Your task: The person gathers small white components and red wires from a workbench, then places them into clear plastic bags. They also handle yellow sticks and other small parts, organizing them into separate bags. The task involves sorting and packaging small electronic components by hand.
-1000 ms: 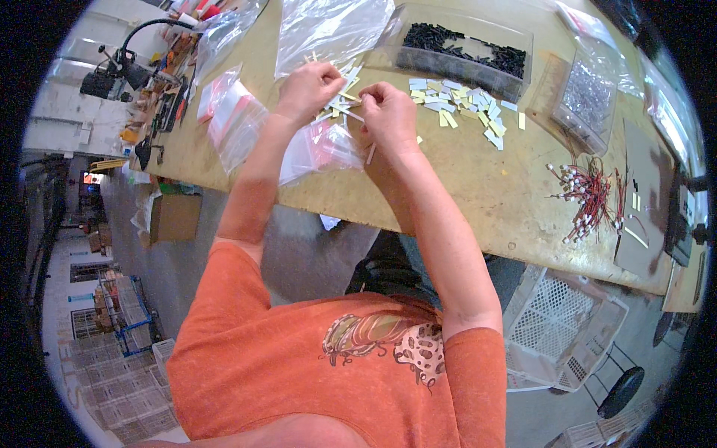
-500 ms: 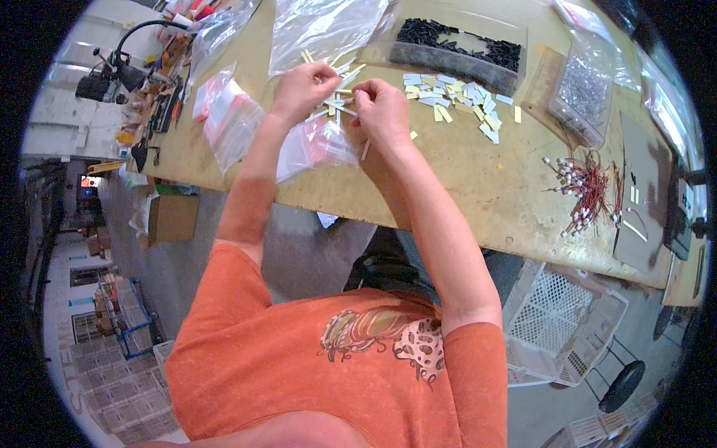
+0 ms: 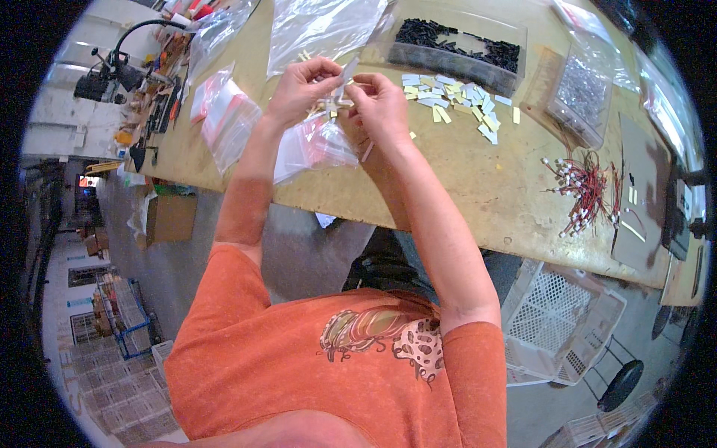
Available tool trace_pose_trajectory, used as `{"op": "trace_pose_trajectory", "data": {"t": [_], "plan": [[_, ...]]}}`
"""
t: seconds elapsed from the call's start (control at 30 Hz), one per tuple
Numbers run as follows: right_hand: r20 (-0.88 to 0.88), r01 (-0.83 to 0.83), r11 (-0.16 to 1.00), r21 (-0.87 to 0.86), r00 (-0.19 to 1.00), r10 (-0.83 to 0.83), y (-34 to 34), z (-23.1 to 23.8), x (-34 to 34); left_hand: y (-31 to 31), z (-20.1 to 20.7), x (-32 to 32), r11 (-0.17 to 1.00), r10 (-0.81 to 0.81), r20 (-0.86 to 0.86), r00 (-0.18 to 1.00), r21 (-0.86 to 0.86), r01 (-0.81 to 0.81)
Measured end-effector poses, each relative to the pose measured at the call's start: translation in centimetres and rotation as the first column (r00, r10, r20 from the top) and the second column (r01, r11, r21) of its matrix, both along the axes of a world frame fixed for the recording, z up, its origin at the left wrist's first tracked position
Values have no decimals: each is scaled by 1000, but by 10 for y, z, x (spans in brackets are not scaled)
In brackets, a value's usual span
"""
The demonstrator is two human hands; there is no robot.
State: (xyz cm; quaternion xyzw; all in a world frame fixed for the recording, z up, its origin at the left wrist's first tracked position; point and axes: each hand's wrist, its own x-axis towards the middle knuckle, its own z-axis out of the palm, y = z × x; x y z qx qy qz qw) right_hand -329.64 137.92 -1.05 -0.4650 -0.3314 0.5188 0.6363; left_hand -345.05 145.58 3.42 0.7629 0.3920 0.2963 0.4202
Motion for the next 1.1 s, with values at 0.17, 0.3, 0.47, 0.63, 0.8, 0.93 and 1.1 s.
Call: {"op": "trace_pose_trajectory", "data": {"t": [0.17,0.3,0.47,0.63,0.8,0.93,1.1], "plan": [[-18,-37,999,7,999,37,-1,4,6,-11,4,3,999,4,-38,999,50,-2],[-55,-47,999,-14,997,46,-2,4,8,-8,5,-2,990,87,-77,993,117,-78],[-112,-32,999,19,993,34,-3,5,5,-17,8,0,982,-67,24,998,-173,70],[7,-72,997,19,997,72,-1,3,10,-15,10,2,999,-36,-68,997,-28,34],[-207,-26,1000,-10,978,23,-4,8,14,12,30,-26,972,209,59,976,101,-214],[-92,-178,984,8,980,178,3,0,8,20,38,-47,880,382,-281,880,403,-253],[268,-56,997,-45,961,66,-5,8,6,-31,43,-63,799,560,-260,787,422,-429]]}}
